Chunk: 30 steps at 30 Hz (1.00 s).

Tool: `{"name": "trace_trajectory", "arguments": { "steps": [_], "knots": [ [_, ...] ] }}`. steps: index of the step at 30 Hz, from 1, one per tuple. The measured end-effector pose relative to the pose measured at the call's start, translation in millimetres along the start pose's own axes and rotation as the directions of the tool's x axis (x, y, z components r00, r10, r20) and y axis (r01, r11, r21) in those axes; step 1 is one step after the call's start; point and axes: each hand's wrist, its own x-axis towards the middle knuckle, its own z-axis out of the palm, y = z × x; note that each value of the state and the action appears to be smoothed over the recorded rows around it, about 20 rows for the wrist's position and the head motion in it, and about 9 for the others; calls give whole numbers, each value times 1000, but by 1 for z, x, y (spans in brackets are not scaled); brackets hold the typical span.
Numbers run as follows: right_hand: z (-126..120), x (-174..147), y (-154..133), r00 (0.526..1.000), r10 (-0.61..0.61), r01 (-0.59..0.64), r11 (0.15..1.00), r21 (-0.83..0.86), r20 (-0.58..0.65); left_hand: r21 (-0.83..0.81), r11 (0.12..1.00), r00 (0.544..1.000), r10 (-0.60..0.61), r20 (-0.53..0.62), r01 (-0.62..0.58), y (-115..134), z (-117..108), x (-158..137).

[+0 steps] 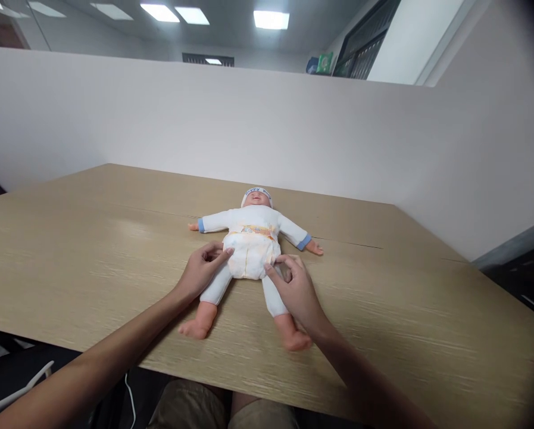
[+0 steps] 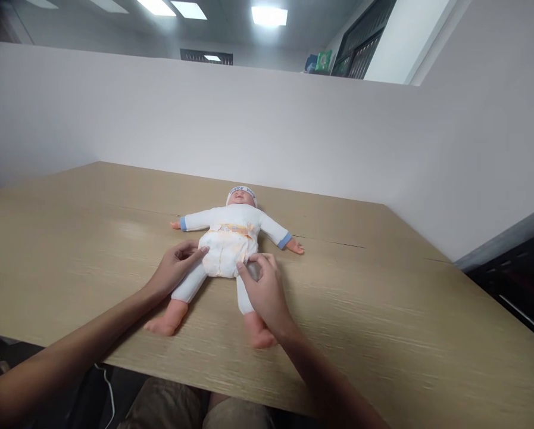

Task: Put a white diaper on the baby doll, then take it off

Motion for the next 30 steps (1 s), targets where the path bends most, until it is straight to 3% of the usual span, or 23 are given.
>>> {"name": "trace_trajectory", "arguments": {
  "steps": [4,6,9,13,15,17,21,23,26,30],
  "knots": [
    [-19,2,3,991,23,-14,997,-71,129,166,985,997,51,-54,-42,-1,-8,-3],
    [-29,0,5,993,41,-28,992,-120,109,225,970,992,105,-64,-88,0,-12,-6],
    [-38,-7,9,992,-100,112,977,-180,76,296,936,980,197,13,-192,1,-19,-9],
    [-43,-2,26,928,-286,333,924,-189,240,381,879,958,261,117,-286,-4,-30,-5],
    [-48,15,41,920,-332,375,899,-225,207,386,881,961,268,70,-273,-11,-36,6],
    [-53,42,58,926,-364,376,873,-311,100,391,885,962,274,1,-253,-18,-42,24],
    [-61,102,93,913,-408,360,792,-493,9,539,797,923,374,-89,-271,-29,-51,73],
    [-62,122,105,924,-383,329,784,-526,7,614,729,906,420,-51,-304,-34,-53,96],
    [-64,135,116,945,-319,309,807,-503,69,703,645,926,372,56,-301,-40,-55,120],
    [-63,129,111,952,-265,307,833,-460,156,741,634,964,258,65,-220,-40,-54,127]
  ]
}}
